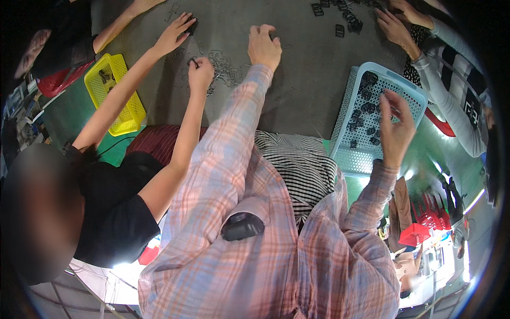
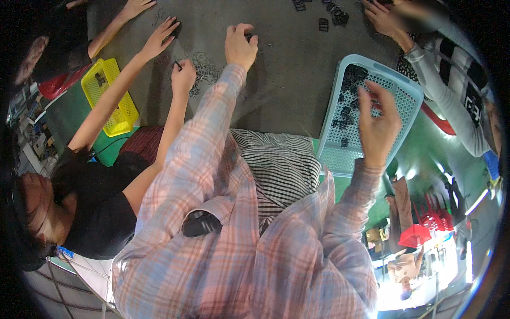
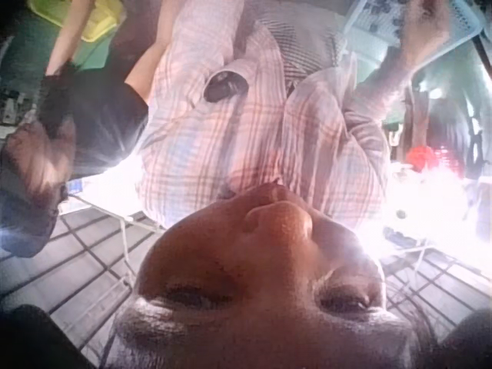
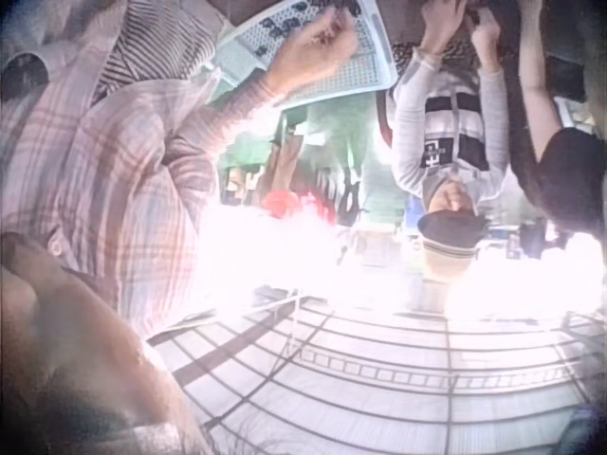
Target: The person sorts small black plastic components on a table, picking them up and placing them into a light blue basket. Other people at the table perform similar sorting actions.
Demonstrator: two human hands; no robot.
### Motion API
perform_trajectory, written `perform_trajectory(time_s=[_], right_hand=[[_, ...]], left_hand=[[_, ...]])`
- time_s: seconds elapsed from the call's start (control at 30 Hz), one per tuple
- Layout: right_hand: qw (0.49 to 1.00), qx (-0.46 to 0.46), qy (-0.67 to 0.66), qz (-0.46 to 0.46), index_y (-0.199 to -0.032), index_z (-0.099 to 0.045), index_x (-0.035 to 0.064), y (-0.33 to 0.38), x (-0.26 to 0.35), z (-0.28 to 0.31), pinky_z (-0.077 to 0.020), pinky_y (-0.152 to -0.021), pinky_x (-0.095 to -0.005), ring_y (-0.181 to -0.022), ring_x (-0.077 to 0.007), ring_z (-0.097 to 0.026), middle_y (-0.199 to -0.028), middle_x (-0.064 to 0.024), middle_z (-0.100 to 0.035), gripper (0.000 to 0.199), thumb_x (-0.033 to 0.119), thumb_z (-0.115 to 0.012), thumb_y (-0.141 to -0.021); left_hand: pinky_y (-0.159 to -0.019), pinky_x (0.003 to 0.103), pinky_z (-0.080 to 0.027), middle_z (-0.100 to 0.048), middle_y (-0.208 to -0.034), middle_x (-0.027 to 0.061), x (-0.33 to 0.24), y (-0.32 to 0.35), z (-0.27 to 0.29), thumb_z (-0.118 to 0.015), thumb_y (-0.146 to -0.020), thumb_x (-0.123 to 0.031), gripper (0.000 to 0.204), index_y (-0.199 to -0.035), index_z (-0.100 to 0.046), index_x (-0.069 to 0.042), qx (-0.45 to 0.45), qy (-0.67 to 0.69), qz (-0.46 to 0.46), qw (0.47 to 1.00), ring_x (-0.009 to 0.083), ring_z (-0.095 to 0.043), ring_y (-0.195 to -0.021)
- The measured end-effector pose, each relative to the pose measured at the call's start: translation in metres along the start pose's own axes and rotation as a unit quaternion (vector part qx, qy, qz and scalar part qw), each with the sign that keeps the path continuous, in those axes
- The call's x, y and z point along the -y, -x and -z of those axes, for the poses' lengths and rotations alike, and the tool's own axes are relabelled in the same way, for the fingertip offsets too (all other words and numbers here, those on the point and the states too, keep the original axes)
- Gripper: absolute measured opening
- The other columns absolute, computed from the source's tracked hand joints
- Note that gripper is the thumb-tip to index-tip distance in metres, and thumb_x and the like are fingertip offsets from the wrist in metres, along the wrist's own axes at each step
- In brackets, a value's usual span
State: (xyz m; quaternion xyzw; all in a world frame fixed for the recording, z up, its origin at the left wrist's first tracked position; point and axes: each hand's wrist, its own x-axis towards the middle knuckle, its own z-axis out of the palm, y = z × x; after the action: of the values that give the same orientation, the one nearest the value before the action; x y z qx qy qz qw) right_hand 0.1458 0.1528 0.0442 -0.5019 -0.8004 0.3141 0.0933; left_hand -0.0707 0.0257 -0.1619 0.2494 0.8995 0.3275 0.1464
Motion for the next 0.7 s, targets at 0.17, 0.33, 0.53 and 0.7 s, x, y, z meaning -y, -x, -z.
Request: perform_trajectory(time_s=[0.17, 0.33, 0.53, 0.7], right_hand=[[0.993, 0.052, -0.018, 0.104, -0.095, -0.065, 0.0049, 0.009, 0.02, -0.034, -0.0468, -0.064, -0.0261, -0.073, -0.0176, -0.062, -0.083, -0.0078, -0.063, 0.017, 0.011, -0.066, -0.08], [0.99, 0.118, -0.039, 0.065, -0.095, -0.065, 0.0053, 0.009, 0.014, -0.038, -0.0456, -0.06, -0.0278, -0.072, -0.0174, -0.062, -0.083, -0.0072, -0.063, 0.016, 0.013, -0.065, -0.081], [0.99, 0.105, -0.071, 0.063, -0.097, -0.065, 0.0051, -0.002, 0.011, -0.055, -0.0475, -0.062, -0.0278, -0.074, -0.0184, -0.063, -0.088, -0.0076, -0.065, 0.019, 0.016, -0.064, -0.082], [0.972, 0.152, -0.178, -0.034, -0.103, -0.063, 0.0059, -0.02, -0.001, -0.119, -0.0486, -0.075, -0.0296, -0.086, -0.0218, -0.063, -0.099, -0.0099, -0.064, 0.027, 0.018, -0.066, -0.079]], left_hand=[[-0.078, 0.04, -0.051, -0.054, -0.099, 0.0098, 0.015, -0.009, -0.002, -0.073, -0.07, -0.013, 0.037, -0.102, -0.057, -0.008, 0.17, -0.146, 0.03, 0.974, 0.028, -0.059, -0.091], [-0.073, 0.032, -0.052, -0.063, -0.09, 0.0075, 0.029, -0.012, 0.028, -0.072, -0.073, -0.011, 0.033, -0.102, -0.058, -0.003, 0.219, 0.376, 0.298, 0.85, 0.018, -0.063, -0.085], [-0.075, 0.028, -0.049, -0.064, -0.098, 0.0052, 0.051, -0.009, 0.055, -0.067, -0.082, -0.016, 0.035, -0.113, -0.053, -0.005, 0.27, 0.277, 0.326, 0.863, 0.0127, -0.06, -0.083], [-0.07, 0.027, -0.048, -0.061, -0.088, 0.0008, 0.039, -0.018, 0.062, -0.063, -0.086, -0.018, 0.026, -0.109, -0.054, -0.008, 0.277, 0.468, 0.331, 0.771, 0.0113, -0.058, -0.078]])
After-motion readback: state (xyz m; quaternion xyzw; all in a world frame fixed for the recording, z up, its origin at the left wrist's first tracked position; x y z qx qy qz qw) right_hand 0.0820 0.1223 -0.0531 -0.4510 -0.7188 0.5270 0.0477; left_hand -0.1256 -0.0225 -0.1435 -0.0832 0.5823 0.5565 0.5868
